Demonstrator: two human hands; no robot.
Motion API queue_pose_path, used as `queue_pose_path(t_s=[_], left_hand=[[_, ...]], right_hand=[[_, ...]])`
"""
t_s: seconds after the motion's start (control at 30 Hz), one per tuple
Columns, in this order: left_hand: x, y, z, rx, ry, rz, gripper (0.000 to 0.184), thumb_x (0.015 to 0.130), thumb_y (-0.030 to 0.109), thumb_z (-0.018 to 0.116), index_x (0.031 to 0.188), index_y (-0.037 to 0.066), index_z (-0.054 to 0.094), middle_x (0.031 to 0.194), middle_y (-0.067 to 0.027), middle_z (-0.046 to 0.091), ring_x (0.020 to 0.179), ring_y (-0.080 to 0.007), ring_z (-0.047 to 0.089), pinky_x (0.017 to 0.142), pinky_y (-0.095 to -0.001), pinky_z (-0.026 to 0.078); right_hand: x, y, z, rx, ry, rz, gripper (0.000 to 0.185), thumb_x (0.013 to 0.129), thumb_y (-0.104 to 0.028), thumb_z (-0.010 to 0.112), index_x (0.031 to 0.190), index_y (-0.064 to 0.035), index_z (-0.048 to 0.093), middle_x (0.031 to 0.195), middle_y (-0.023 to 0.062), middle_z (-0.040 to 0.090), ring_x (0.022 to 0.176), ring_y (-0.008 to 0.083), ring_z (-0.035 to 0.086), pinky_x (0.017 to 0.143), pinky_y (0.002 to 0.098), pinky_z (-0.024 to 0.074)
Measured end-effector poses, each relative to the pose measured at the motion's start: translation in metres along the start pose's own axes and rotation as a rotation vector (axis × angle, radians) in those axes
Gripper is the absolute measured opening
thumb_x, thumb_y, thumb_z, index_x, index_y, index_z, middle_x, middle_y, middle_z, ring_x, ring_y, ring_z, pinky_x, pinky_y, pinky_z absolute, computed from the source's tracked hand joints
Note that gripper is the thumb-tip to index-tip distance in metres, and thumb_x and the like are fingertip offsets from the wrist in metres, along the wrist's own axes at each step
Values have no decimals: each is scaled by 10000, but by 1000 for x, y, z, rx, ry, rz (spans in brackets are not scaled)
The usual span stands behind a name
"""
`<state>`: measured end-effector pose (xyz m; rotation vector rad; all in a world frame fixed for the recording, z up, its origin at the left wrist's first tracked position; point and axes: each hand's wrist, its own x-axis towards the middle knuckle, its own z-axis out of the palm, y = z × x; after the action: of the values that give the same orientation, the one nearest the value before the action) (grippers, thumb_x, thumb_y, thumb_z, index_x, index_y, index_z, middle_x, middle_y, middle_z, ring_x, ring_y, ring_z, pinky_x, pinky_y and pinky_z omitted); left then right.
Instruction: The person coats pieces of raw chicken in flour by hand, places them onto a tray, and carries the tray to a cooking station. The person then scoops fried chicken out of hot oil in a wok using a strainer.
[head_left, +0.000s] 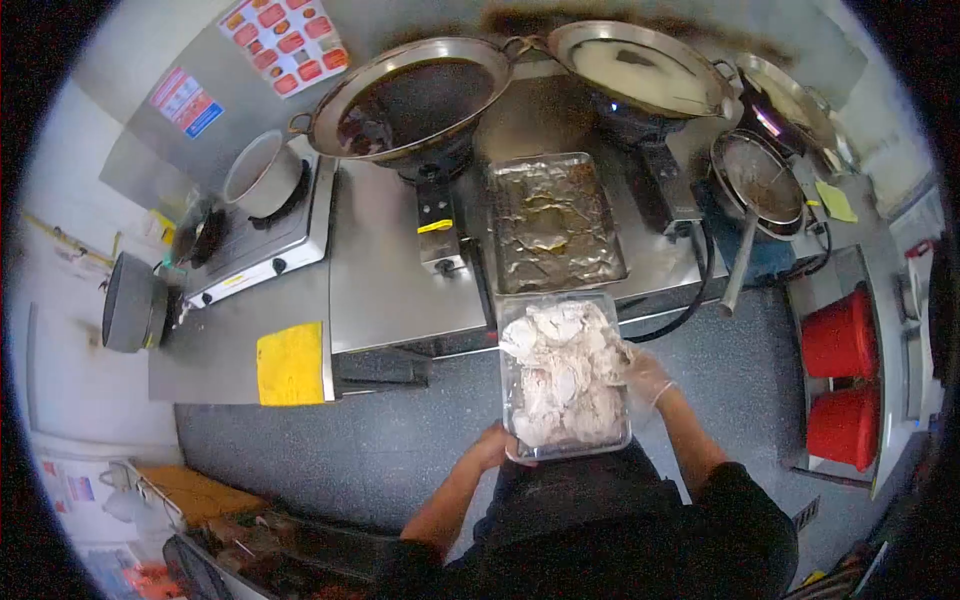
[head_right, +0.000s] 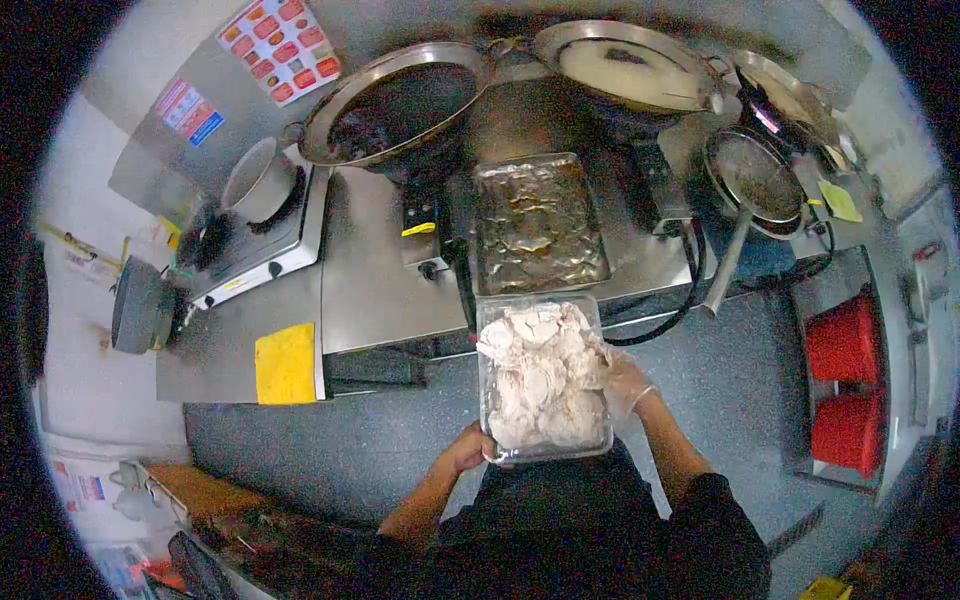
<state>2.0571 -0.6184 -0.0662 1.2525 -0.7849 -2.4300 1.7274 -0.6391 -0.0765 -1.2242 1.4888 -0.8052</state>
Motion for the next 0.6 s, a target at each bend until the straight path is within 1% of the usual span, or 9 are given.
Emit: queue_pose_path(t_s=[0.13, 0.2, 0.27, 0.3, 0.33, 0.37, 0.43, 0.47, 0.6], left_hand=[[3, 7, -17, -38, -46, -26, 825, 419, -65, 478, 1240, -36, 395, 1155, -202, 512, 987, -406, 541, 715, -571, 514], [12, -2, -22, -108, -124, 50, 815, 424, -48, 488, 1234, -37, 401, 1153, -203, 512, 987, -409, 540, 720, -569, 514], [8, -13, -6, -102, -151, 40, 798, 433, -48, 486, 1227, -33, 412, 1157, -201, 512, 985, -410, 540, 713, -561, 519], [15, -19, -13, -108, -157, 50, 799, 431, -51, 485, 1226, -32, 415, 1157, -199, 513, 984, -408, 541, 714, -561, 518], [22, -24, -23, -115, -162, 55, 800, 428, -54, 484, 1225, -31, 418, 1157, -198, 515, 983, -405, 543, 715, -561, 516], [26, -24, -30, -123, -171, 64, 795, 422, -50, 483, 1215, -32, 433, 1144, -198, 525, 978, -405, 544, 720, -570, 507], [27, -23, -44, -153, -147, 56, 778, 432, -39, 482, 1208, -36, 440, 1141, -198, 529, 975, -408, 545, 725, -577, 500], [19, -36, -20, -201, -96, 54, 761, 442, -28, 480, 1202, -41, 446, 1138, -198, 533, 972, -411, 545, 729, -585, 494], [25, -30, -40, -205, -160, 134, 750, 494, 38, 453, 1238, -41, 403, 1188, -219, 488, 1014, -446, 513, 737, -602, 486]], right_hand=[[1, -20, 17, 54, 106, -54, 479, 737, -163, 697, 1177, -65, 535, 1046, 30, 604, 909, 115, 535, 830, 255, 428], [-18, -58, 14, -23, 141, -81, 408, 773, -186, 654, 1151, -74, 554, 1060, 43, 612, 917, 157, 564, 829, 278, 437], [-42, -78, 4, -329, 136, 39, 381, 807, -217, 595, 1160, -84, 540, 1070, 71, 613, 966, 228, 568, 842, 319, 435], [-36, -58, 8, -433, 159, -47, 343, 835, -181, 499, 1169, -111, 535, 1132, 104, 576, 1022, 277, 540, 884, 359, 420], [-30, -47, 12, -431, 170, -37, 343, 835, -181, 499, 1169, -111, 535, 1132, 104, 576, 1022, 277, 540, 884, 359, 420], [-25, -38, 13, -801, 147, -254, 370, 824, -146, 473, 1191, -129, 517, 1159, 113, 554, 1031, 266, 538, 911, 356, 406], [-33, -11, 19, 27, 68, -292, 456, 804, -99, 493, 1255, -62, 442, 1233, 83, 504, 1057, 231, 531, 918, 336, 422], [-38, 4, 21, 404, 29, -308, 505, 793, -75, 503, 1287, -29, 404, 1270, 68, 479, 1070, 213, 527, 922, 325, 430], [-58, -33, 39, 680, 164, -164, 459, 819, -80, 506, 1270, -28, 432, 1254, 71, 496, 1055, 166, 528, 912, 285, 428]])
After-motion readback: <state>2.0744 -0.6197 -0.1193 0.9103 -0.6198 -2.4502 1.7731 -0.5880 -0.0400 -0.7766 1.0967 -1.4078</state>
